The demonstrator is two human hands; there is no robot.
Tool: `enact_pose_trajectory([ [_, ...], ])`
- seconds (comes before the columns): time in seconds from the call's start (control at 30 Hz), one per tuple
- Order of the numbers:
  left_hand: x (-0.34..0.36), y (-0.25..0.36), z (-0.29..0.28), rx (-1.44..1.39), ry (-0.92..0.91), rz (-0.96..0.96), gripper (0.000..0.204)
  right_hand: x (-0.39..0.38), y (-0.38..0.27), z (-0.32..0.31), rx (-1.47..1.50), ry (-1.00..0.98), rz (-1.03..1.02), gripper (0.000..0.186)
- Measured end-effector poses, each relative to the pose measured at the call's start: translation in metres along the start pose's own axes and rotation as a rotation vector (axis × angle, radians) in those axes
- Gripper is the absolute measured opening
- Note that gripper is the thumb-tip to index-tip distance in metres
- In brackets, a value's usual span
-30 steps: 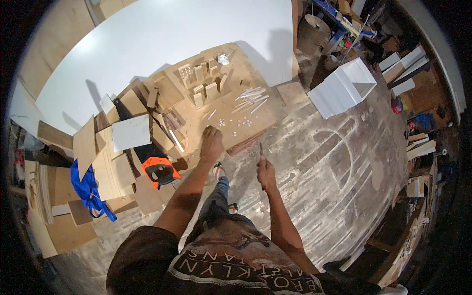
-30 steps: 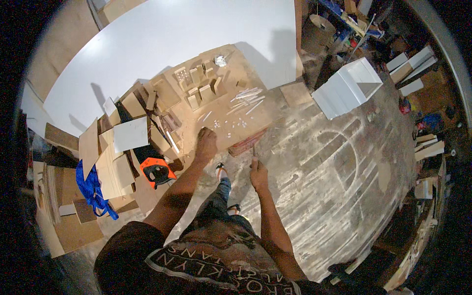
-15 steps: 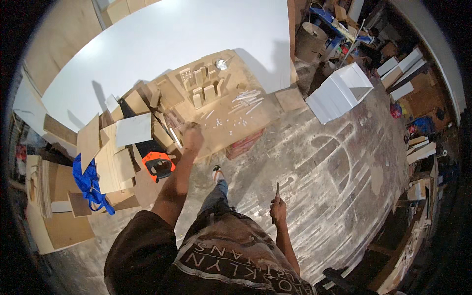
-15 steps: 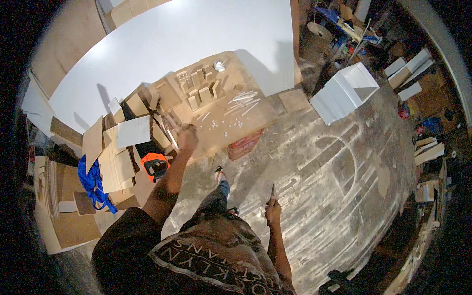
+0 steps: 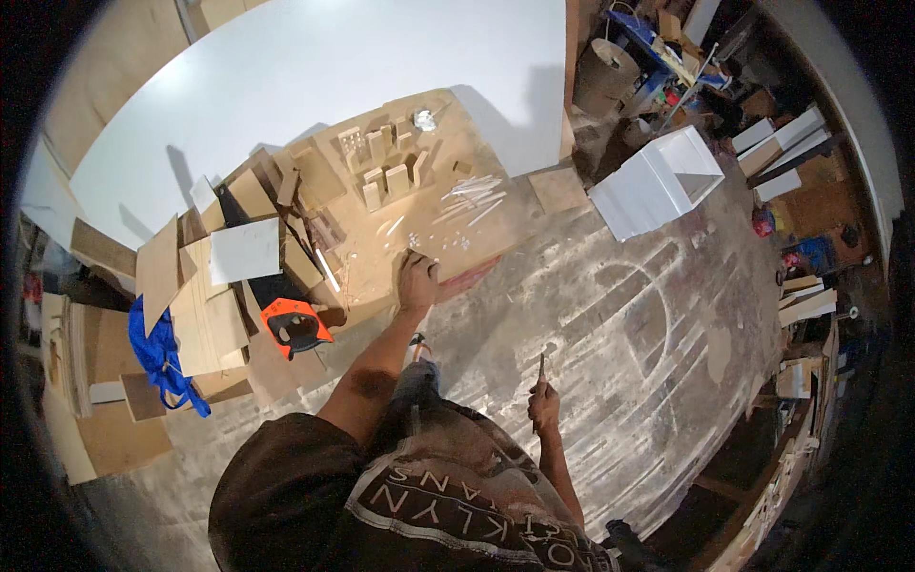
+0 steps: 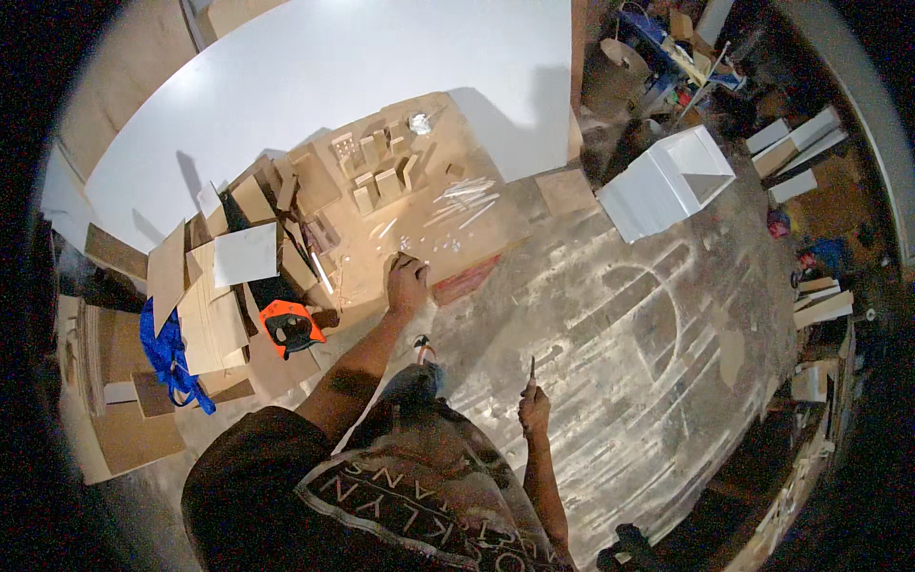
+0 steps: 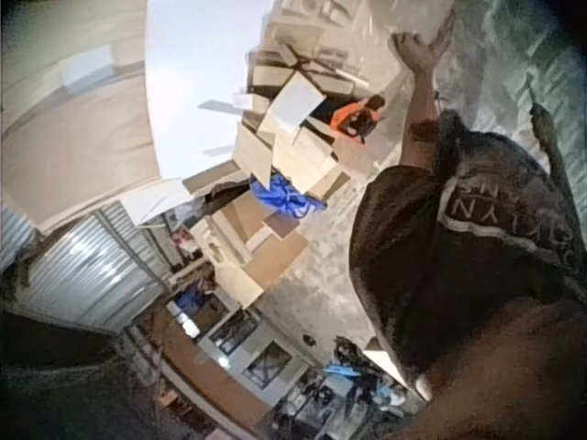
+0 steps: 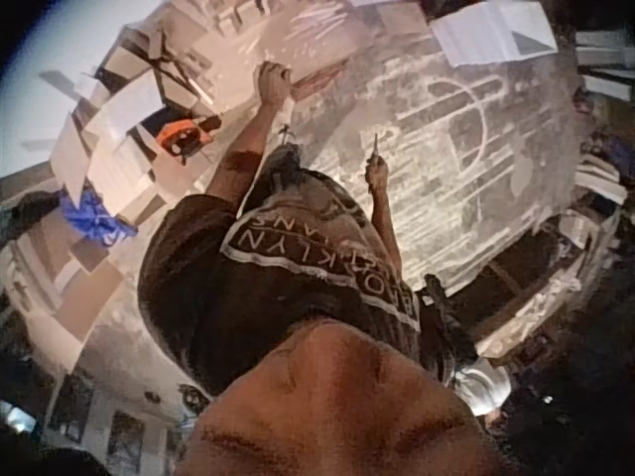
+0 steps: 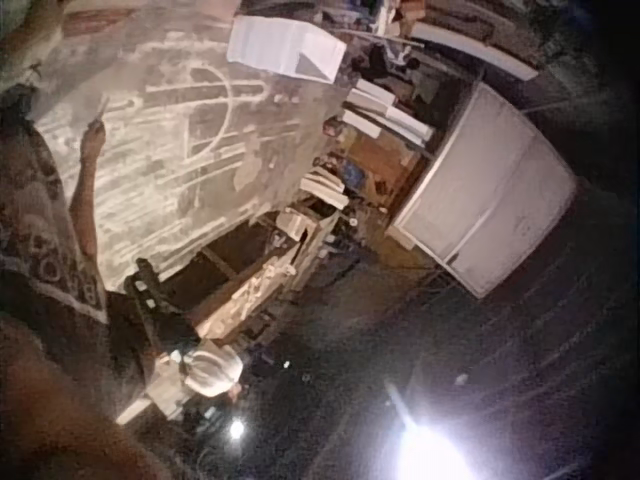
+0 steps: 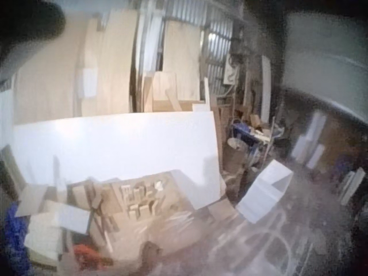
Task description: The person assembles pieces of a wooden architectural model on a workbench, handling small white and brown wooden components and using a cutter to shape them.
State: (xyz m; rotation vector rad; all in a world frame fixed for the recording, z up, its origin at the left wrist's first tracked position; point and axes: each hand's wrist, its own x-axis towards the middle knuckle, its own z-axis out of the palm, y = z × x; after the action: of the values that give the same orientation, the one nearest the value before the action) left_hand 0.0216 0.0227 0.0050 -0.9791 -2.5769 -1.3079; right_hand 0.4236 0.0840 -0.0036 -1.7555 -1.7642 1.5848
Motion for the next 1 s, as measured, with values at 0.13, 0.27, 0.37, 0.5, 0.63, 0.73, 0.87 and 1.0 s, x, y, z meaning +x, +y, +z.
enact_pose_trajectory([
  [0.13, -0.003, -0.009, 0.001, 0.012, -0.071, -0.106, 0.012, 0.017, -0.015, -0.005, -0.065, 0.025, -0.016, 0.063],
  [0.27, 0.003, -0.014, 0.0, -0.011, -0.078, -0.04, 0.011, 0.035, -0.033, -0.004, 0.026, -0.021, 0.041, 0.061],
  [0.37, -0.004, -0.004, -0.004, 0.01, -0.091, 0.038, 0.01, 0.042, -0.05, 0.003, 0.062, -0.034, 0.06, 0.058],
  [0.5, 0.032, 0.034, 0.016, -0.003, -0.077, 0.191, 0.01, 0.068, -0.056, -0.001, 0.089, -0.017, 0.031, 0.067],
  [0.63, 0.071, 0.009, 0.044, 0.216, -0.153, 0.132, 0.008, 0.097, -0.078, 0.002, -0.019, -0.068, -0.007, 0.069],
  [0.73, 0.087, -0.006, 0.057, 0.24, -0.297, 0.085, 0.01, 0.132, -0.075, -0.018, -0.086, -0.056, -0.106, 0.056],
  [0.87, 0.084, -0.002, 0.055, -0.033, -0.075, 0.033, 0.01, 0.163, -0.083, -0.053, -0.062, -0.055, -0.038, 0.047],
  [1.0, 0.06, 0.0, 0.062, 0.105, -0.246, 0.285, 0.018, 0.19, -0.105, -0.069, -0.088, -0.088, -0.007, 0.054],
])
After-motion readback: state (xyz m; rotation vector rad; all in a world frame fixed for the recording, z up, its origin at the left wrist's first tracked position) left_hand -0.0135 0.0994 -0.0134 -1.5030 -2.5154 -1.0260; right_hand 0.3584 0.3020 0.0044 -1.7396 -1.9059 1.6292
